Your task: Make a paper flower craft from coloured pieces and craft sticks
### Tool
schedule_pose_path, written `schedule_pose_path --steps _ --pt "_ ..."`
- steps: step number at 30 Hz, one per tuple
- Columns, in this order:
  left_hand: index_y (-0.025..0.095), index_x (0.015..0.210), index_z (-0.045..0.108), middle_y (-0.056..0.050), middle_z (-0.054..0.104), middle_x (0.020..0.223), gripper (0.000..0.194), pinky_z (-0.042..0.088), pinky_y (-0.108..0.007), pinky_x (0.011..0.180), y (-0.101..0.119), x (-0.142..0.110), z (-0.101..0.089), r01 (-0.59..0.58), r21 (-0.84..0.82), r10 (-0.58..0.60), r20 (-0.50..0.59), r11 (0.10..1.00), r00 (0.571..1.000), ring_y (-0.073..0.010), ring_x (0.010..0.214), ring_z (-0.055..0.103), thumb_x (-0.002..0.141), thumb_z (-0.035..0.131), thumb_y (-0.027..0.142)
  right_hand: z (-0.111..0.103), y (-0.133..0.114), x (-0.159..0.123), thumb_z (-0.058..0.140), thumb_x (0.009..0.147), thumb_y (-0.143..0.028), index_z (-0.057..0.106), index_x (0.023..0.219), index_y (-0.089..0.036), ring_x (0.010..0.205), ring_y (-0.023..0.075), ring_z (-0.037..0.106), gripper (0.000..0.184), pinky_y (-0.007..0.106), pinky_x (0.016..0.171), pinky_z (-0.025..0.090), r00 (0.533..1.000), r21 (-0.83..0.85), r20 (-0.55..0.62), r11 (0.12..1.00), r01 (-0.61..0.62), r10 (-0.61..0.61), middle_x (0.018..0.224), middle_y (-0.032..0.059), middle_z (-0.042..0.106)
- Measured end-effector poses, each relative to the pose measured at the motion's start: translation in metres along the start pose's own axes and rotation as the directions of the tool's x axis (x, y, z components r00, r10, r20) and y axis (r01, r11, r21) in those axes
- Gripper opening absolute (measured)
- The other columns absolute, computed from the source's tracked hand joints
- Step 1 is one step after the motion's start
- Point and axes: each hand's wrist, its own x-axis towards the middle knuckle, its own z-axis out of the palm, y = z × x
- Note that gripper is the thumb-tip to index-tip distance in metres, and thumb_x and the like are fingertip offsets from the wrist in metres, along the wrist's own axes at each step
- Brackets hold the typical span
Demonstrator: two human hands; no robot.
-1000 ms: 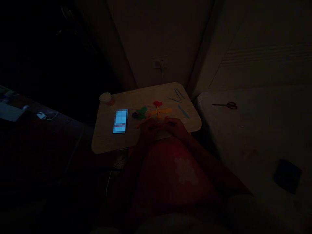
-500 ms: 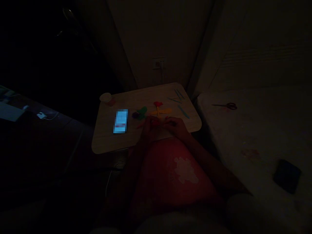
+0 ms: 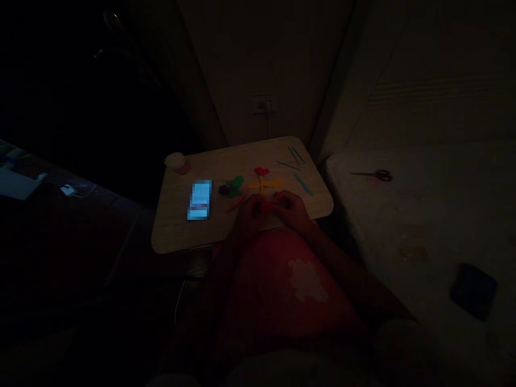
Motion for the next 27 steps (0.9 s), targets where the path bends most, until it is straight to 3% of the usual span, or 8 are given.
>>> schedule_pose_path --steps 3,9,14,17,20,23,24,27 --pt "0.019 0.092 0.057 -0.001 0.061 0.085 0.018 0.046 -0.026 0.068 0.0 0.0 -0.001 0.001 -0.023 -0.001 0.008 1.0 1.0 -0.0151 0.076 0.057 0.088 0.067 0.034 0.0 -0.002 -0.001 0.08 0.077 -0.037 0.074 0.101 -0.022 0.073 0.0175 0.067 0.029 0.029 0.068 0.052 0.998 -0.061 0.052 0.998 0.033 -0.03 0.083 0.0027 0.075" --pt "0.019 0.095 0.055 -0.001 0.058 0.086 0.019 0.045 -0.027 0.069 0.002 -0.002 -0.003 0.0 0.016 -0.001 0.044 1.0 0.999 -0.0155 0.077 0.054 0.087 0.066 0.033 -0.003 -0.01 -0.004 0.068 0.088 -0.034 0.076 0.087 -0.018 0.074 0.0186 0.067 0.017 0.029 0.069 0.049 0.98 -0.287 0.138 0.941 0.181 -0.146 0.082 0.0058 0.076" --pt "0.02 0.094 0.054 0.001 0.056 0.082 0.018 0.041 -0.026 0.065 0.004 -0.001 -0.002 0.031 0.065 -0.038 0.102 0.997 0.994 -0.0143 0.072 0.05 0.087 0.066 0.032 -0.001 -0.015 -0.007 0.059 0.092 -0.032 0.073 0.086 -0.018 0.076 0.0186 0.064 0.021 0.03 0.073 0.047 0.955 -0.315 0.207 0.91 0.271 -0.213 0.084 0.0067 0.073" --pt "0.02 0.092 0.056 0.001 0.055 0.08 0.016 0.039 -0.026 0.062 0.003 0.0 -0.002 0.055 0.049 -0.06 0.105 0.997 0.993 -0.0143 0.07 0.049 0.09 0.064 0.034 0.001 -0.011 -0.005 0.061 0.09 -0.037 0.068 0.079 -0.02 0.074 0.018 0.06 0.021 0.03 0.07 0.046 0.974 -0.256 0.138 0.944 0.21 -0.179 0.078 0.0041 0.068" --pt "0.02 0.082 0.054 0.001 0.052 0.073 0.013 0.035 -0.026 0.057 0.001 -0.001 -0.004 0.075 -0.026 -0.073 0.076 0.997 0.994 -0.0137 0.065 0.045 0.088 0.061 0.03 -0.003 -0.004 0.001 0.062 0.089 -0.046 0.064 0.082 -0.023 0.062 0.0151 0.055 0.024 0.027 0.057 0.043 0.996 -0.067 -0.075 0.997 0.044 -0.049 0.071 0.0002 0.061" --pt "0.021 0.075 0.047 0.003 0.047 0.067 0.014 0.033 -0.025 0.051 -0.001 -0.003 -0.006 0.14 -0.178 -0.147 -0.025 0.974 0.989 -0.0123 0.058 0.042 0.083 0.058 0.026 -0.009 0.0 0.009 0.054 0.092 -0.057 0.055 0.084 -0.025 0.05 0.0111 0.046 0.033 0.023 0.046 0.036 0.937 0.149 -0.339 0.988 -0.039 0.088 0.065 -0.0041 0.053" --pt "0.021 0.075 0.046 0.003 0.048 0.067 0.014 0.033 -0.024 0.051 -0.001 -0.004 -0.006 0.153 -0.219 -0.169 -0.055 0.964 0.984 -0.012 0.057 0.043 0.081 0.058 0.026 -0.011 0.0 0.01 0.057 0.09 -0.057 0.055 0.083 -0.025 0.05 0.0104 0.047 0.033 0.022 0.045 0.036 0.932 0.161 -0.352 0.986 -0.033 0.089 0.066 -0.0042 0.054" --pt "0.021 0.079 0.05 0.001 0.058 0.075 0.01 0.043 -0.024 0.059 0.0 -0.003 -0.005 0.143 -0.245 -0.159 -0.049 0.959 0.986 -0.0131 0.065 0.055 0.077 0.06 0.023 -0.011 -0.004 0.01 0.072 0.082 -0.052 0.064 0.083 -0.022 0.055 0.0107 0.055 0.031 0.023 0.05 0.043 0.98 0.117 -0.188 0.992 -0.048 0.07 0.074 0.0002 0.066"
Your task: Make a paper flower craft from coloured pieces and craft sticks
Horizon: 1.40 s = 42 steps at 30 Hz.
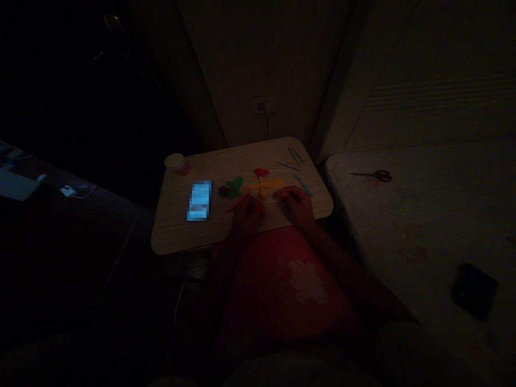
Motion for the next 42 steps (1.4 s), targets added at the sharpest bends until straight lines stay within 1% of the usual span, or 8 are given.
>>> schedule_pose_path --steps 6,11,16,19,24,31,35,42 --pt "0.019 0.081 0.055 0.001 0.059 0.077 0.013 0.043 -0.024 0.063 0.004 0.001 0.002 -0.063 0.113 0.056 0.071 0.992 0.996 -0.0132 0.071 0.055 0.071 0.053 0.011 0.003 -0.002 -0.004 0.078 0.075 -0.05 0.075 0.091 -0.019 0.061 0.0144 0.062 0.035 0.028 0.058 0.05 0.996 0.009 0.073 0.999 -0.053 0.052 0.085 0.0049 0.076" --pt "0.019 0.082 0.057 0.0 0.059 0.08 0.009 0.044 -0.025 0.065 0.004 0.001 0.001 -0.067 0.184 0.049 0.099 0.981 0.994 -0.0144 0.075 0.056 0.075 0.056 0.014 0.003 -0.005 -0.008 0.073 0.08 -0.05 0.068 0.076 -0.02 0.057 0.0138 0.056 0.031 0.027 0.055 0.045 0.992 -0.081 0.122 0.996 -0.027 0.037 0.064 -0.0001 0.064" --pt "0.019 0.083 0.058 0.0 0.06 0.08 0.005 0.042 -0.024 0.063 0.003 0.0 0.002 -0.058 0.195 0.036 0.117 0.979 0.993 -0.0138 0.072 0.054 0.078 0.059 0.017 0.003 -0.013 -0.013 0.056 0.094 -0.05 0.054 0.068 -0.023 0.053 0.0129 0.047 0.037 0.027 0.053 0.038 0.985 -0.184 0.17 0.981 0.065 -0.034 0.057 -0.0026 0.053" --pt "0.019 0.083 0.058 0.0 0.06 0.079 0.005 0.042 -0.023 0.062 0.004 -0.001 0.003 -0.037 0.189 0.013 0.123 0.981 0.992 -0.0132 0.071 0.054 0.078 0.06 0.018 0.001 -0.014 -0.012 0.056 0.093 -0.048 0.057 0.065 -0.022 0.057 0.0138 0.047 0.039 0.028 0.056 0.038 0.981 -0.25 0.185 0.963 0.104 -0.058 0.059 -0.0011 0.054" --pt "0.019 0.087 0.059 0.0 0.062 0.081 0.007 0.045 -0.022 0.063 0.004 -0.002 0.005 -0.048 0.187 0.028 0.108 0.981 0.994 -0.013 0.072 0.057 0.081 0.061 0.021 0.003 -0.005 -0.011 0.075 0.079 -0.047 0.074 0.083 -0.021 0.065 0.0153 0.057 0.027 0.027 0.06 0.044 0.986 -0.07 0.163 0.997 -0.032 0.043 0.076 0.0019 0.069" --pt "0.018 0.09 0.063 -0.004 0.069 0.088 0.012 0.051 -0.026 0.07 0.003 -0.003 0.005 -0.027 0.14 0.017 0.073 0.99 0.997 -0.016 0.08 0.065 0.086 0.066 0.029 0.008 -0.003 -0.02 0.077 0.078 -0.052 0.077 0.106 -0.022 0.073 0.0193 0.068 0.04 0.032 0.067 0.055 0.954 0.028 0.279 0.992 -0.123 0.11 0.086 0.0053 0.076" --pt "0.018 0.089 0.063 -0.004 0.068 0.086 0.016 0.051 -0.026 0.067 0.002 -0.003 0.003 0.0 0.112 -0.007 0.062 0.994 0.998 -0.0164 0.077 0.064 0.087 0.068 0.033 0.011 -0.003 -0.02 0.073 0.082 -0.05 0.076 0.088 -0.021 0.062 0.0173 0.064 0.03 0.03 0.059 0.053 0.96 -0.043 0.263 0.996 -0.082 0.09 0.074 0.004 0.074" --pt "0.017 0.087 0.066 -0.003 0.067 0.083 0.015 0.047 -0.025 0.064 0.005 -0.005 0.002 0.015 0.131 -0.026 0.083 0.991 0.996 -0.0157 0.073 0.061 0.084 0.067 0.032 0.012 0.002 -0.019 0.082 0.069 -0.042 0.066 0.068 -0.021 0.052 0.0145 0.056 0.026 0.025 0.049 0.042 0.962 -0.16 0.224 0.979 -0.124 0.158 0.059 0.0003 0.066"
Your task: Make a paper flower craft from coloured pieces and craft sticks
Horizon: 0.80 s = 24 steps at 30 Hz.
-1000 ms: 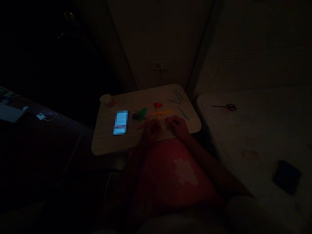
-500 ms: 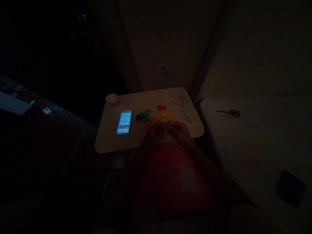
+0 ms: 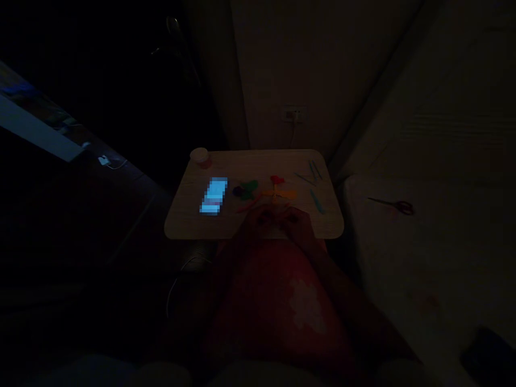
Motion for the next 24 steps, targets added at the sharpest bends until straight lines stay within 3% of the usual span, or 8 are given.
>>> schedule_pose_path --steps 5,9,11,15,24 --pt "0.017 0.091 0.067 -0.004 0.067 0.085 0.018 0.049 -0.026 0.066 0.007 -0.004 0.002 0.007 0.013 -0.007 -0.004 1.0 1.0 -0.0165 0.076 0.063 0.083 0.071 0.033 -0.001 -0.004 0.0 0.086 0.066 -0.045 0.063 0.063 -0.021 0.057 0.0152 0.055 0.034 0.027 0.053 0.041 0.998 -0.091 0.04 0.994 0.059 -0.056 0.061 -0.0001 0.064" --pt "0.019 0.108 0.07 -0.006 0.071 0.1 0.029 0.054 -0.029 0.076 0.013 -0.007 0.004 -0.052 0.08 0.052 0.007 0.995 0.999 -0.0195 0.088 0.067 0.079 0.072 0.024 -0.003 -0.009 0.001 0.072 0.083 -0.049 0.069 0.066 -0.021 0.059 0.0176 0.056 0.032 0.029 0.055 0.041 0.989 -0.164 0.138 0.984 0.077 -0.054 0.062 0.0018 0.065" --pt "0.019 0.112 0.071 -0.007 0.073 0.104 0.033 0.056 -0.03 0.078 0.014 -0.008 0.006 -0.045 0.119 0.045 0.004 0.992 0.999 -0.0207 0.09 0.069 0.079 0.072 0.023 -0.004 -0.011 0.002 0.065 0.089 -0.045 0.076 0.076 -0.022 0.064 0.02 0.061 0.028 0.03 0.059 0.044 0.976 -0.185 0.207 0.976 0.115 -0.076 0.069 0.0034 0.071" --pt "0.019 0.105 0.076 -0.009 0.076 0.102 0.026 0.056 -0.03 0.08 0.015 -0.009 0.006 0.002 0.159 0.002 -0.023 0.987 1.0 -0.0215 0.092 0.07 0.083 0.076 0.033 -0.005 -0.012 0.004 0.06 0.092 -0.039 0.079 0.088 -0.023 0.075 0.0224 0.067 0.025 0.032 0.067 0.048 0.958 -0.183 0.265 0.97 0.161 -0.109 0.083 0.0056 0.077" --pt "0.016 0.087 0.078 -0.006 0.071 0.084 0.029 0.05 -0.022 0.068 0.023 -0.016 0.004 0.071 0.212 -0.033 -0.175 0.975 0.984 -0.0145 0.076 0.065 0.089 0.072 0.044 -0.008 -0.013 0.001 0.054 0.098 -0.041 0.071 0.077 -0.019 0.066 0.0167 0.058 0.035 0.028 0.063 0.041 0.934 -0.19 0.335 0.962 0.196 -0.124 0.071 0.0022 0.069"
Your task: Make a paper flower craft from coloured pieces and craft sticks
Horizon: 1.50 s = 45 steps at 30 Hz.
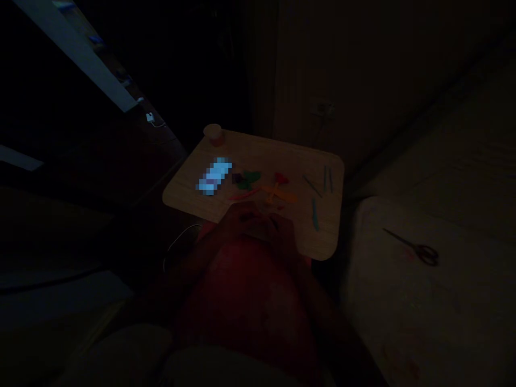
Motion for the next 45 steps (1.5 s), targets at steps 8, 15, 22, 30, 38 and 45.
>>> schedule_pose_path --steps 8,15,22,30,38,45 --pt "0.017 0.086 0.077 -0.005 0.074 0.083 0.022 0.053 -0.025 0.072 -0.006 0.005 0.004 -0.076 0.048 0.08 -0.086 0.996 0.993 -0.0161 0.078 0.067 0.09 0.072 0.039 0.0 0.002 0.003 0.056 0.098 -0.044 0.075 0.088 -0.021 0.073 0.0184 0.062 0.031 0.029 0.07 0.046 0.998 0.03 0.025 0.998 0.055 -0.055 0.08 0.0032 0.073" --pt "0.017 0.107 0.077 -0.005 0.073 0.09 0.028 0.055 -0.025 0.074 -0.017 0.001 0.007 -0.088 -0.015 0.087 -0.053 0.996 0.995 -0.0155 0.081 0.068 0.085 0.078 0.035 -0.004 -0.003 -0.002 0.052 0.1 -0.042 0.074 0.086 -0.02 0.069 0.0173 0.059 0.034 0.029 0.068 0.045 0.999 -0.002 -0.019 0.999 0.034 -0.034 0.075 0.0033 0.07" --pt "0.017 0.096 0.079 -0.007 0.077 0.095 0.022 0.057 -0.03 0.079 -0.029 0.005 -0.001 -0.052 -0.041 0.048 -0.108 0.998 0.993 -0.0192 0.086 0.07 0.081 0.079 0.033 0.007 0.003 0.025 0.049 0.098 -0.054 0.064 0.069 -0.02 0.058 0.0148 0.051 0.047 0.028 0.059 0.038 0.998 -0.002 0.06 0.999 0.034 -0.034 0.061 0.0011 0.058" --pt "0.016 0.083 0.073 -0.004 0.074 0.086 0.017 0.054 -0.026 0.07 -0.032 0.005 -0.013 -0.007 -0.068 -0.006 -0.196 0.998 0.981 -0.0168 0.078 0.067 0.084 0.071 0.032 0.028 0.006 0.041 0.051 0.092 -0.056 0.053 0.063 -0.021 0.058 0.0144 0.043 0.045 0.028 0.058 0.035 0.998 0.007 0.019 0.998 0.061 -0.061 0.059 -0.0004 0.049" --pt "0.016 0.084 0.069 -0.003 0.07 0.081 0.02 0.05 -0.024 0.069 -0.025 -0.002 -0.008 -0.055 -0.072 0.045 -0.144 0.996 0.989 -0.0153 0.076 0.064 0.088 0.069 0.036 0.023 0.005 0.028 0.055 0.092 -0.049 0.056 0.068 -0.02 0.063 0.0146 0.046 0.038 0.028 0.06 0.035 0.997 -0.039 0.008 0.996 0.081 -0.081 0.064 -0.0006 0.053" --pt "0.016 0.071 0.062 -0.001 0.06 0.069 0.032 0.043 -0.026 0.065 -0.026 -0.002 -0.009 -0.11 0.017 0.111 -0.128 0.994 0.986 -0.0142 0.068 0.054 0.094 0.06 0.038 0.019 0.001 0.024 0.058 0.092 -0.048 0.062 0.077 -0.019 0.064 0.0148 0.05 0.033 0.027 0.059 0.039 0.997 0.012 -0.003 0.997 0.082 -0.082 0.07 0.0005 0.06"
